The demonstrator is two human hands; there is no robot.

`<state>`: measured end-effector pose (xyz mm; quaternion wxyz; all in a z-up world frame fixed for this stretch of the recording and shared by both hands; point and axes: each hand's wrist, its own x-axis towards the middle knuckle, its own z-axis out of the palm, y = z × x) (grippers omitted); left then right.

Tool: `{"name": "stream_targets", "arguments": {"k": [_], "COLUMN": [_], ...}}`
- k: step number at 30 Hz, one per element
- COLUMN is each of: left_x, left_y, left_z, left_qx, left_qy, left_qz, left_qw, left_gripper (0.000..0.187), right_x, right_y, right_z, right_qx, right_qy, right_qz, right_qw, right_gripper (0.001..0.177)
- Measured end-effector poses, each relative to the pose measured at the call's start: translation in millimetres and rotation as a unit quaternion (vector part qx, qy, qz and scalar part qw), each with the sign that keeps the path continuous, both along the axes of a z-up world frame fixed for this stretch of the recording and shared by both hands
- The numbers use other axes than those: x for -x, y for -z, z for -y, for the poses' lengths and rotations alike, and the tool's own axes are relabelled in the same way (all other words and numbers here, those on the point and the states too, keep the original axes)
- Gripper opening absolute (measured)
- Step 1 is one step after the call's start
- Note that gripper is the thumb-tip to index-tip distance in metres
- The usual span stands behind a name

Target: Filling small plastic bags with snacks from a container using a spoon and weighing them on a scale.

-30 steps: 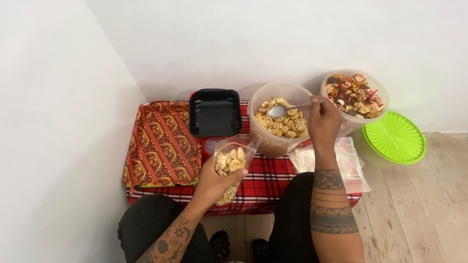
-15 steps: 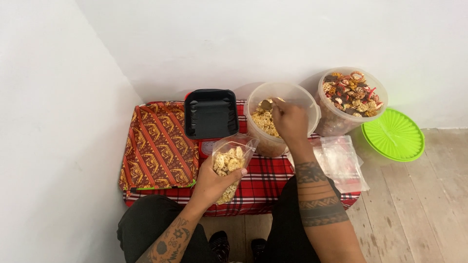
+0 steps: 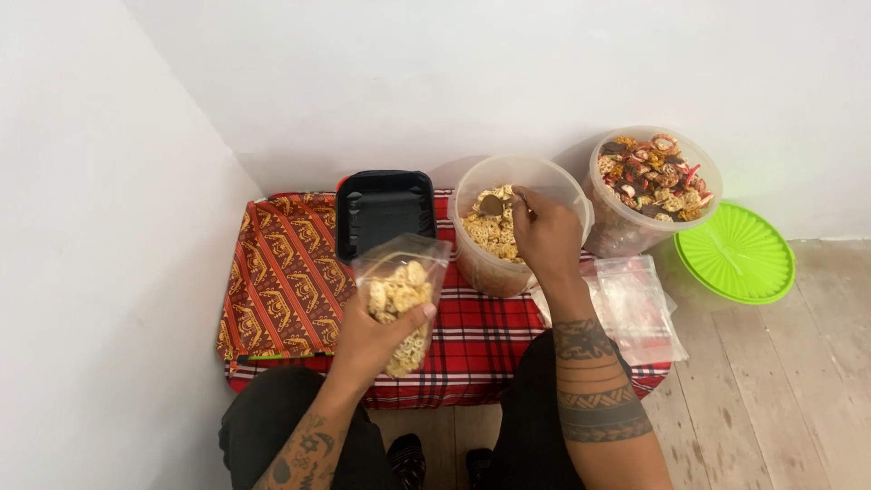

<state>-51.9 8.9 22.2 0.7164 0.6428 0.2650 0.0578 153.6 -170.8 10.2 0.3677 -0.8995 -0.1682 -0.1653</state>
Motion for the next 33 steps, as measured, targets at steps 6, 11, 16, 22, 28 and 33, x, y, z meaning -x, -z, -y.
{"name": "stream_targets", "arguments": {"k": [6, 11, 16, 22, 28, 33], "left_x": [-6.0, -22.1, -33.0, -33.3, -30.4, -33.5], "left_y": [-37.8, -28.2, -13.7, -9.8, -2.3, 2.9], "left_z": [7.3, 12.6, 15.4, 14.0, 15.2, 15.5], "left_qx": [-0.020, -0.009, -0.005, -0.019, -0.033, -0.045], "left_qy": [-0.081, -0.069, -0.044, -0.019, -0.011, -0.005], "left_qz": [0.099, 0.144, 0.135, 0.117, 0.077, 0.064], "left_qw": [0.992, 0.987, 0.990, 0.993, 0.996, 0.997], "left_gripper": [0.076, 0.072, 0.073, 0.070, 0.076, 0.076], "right_x": [-6.7, -9.9, -17.2, -18.6, -36.3, -42.5], "right_y": [14.6, 23.1, 26.2, 9.2, 13.9, 31.3], "right_z": [-6.6, -3.1, 4.1, 0.9, -14.8, -32.2], "right_qx": [0.014, 0.038, 0.091, 0.060, 0.082, 0.086], "right_qy": [-0.012, -0.042, -0.068, -0.123, -0.086, -0.079], "right_qz": [-0.019, -0.034, -0.038, -0.114, -0.124, -0.109], "right_qw": [1.000, 0.998, 0.993, 0.984, 0.985, 0.987], "right_gripper": [0.023, 0.022, 0.022, 0.025, 0.029, 0.030]}}
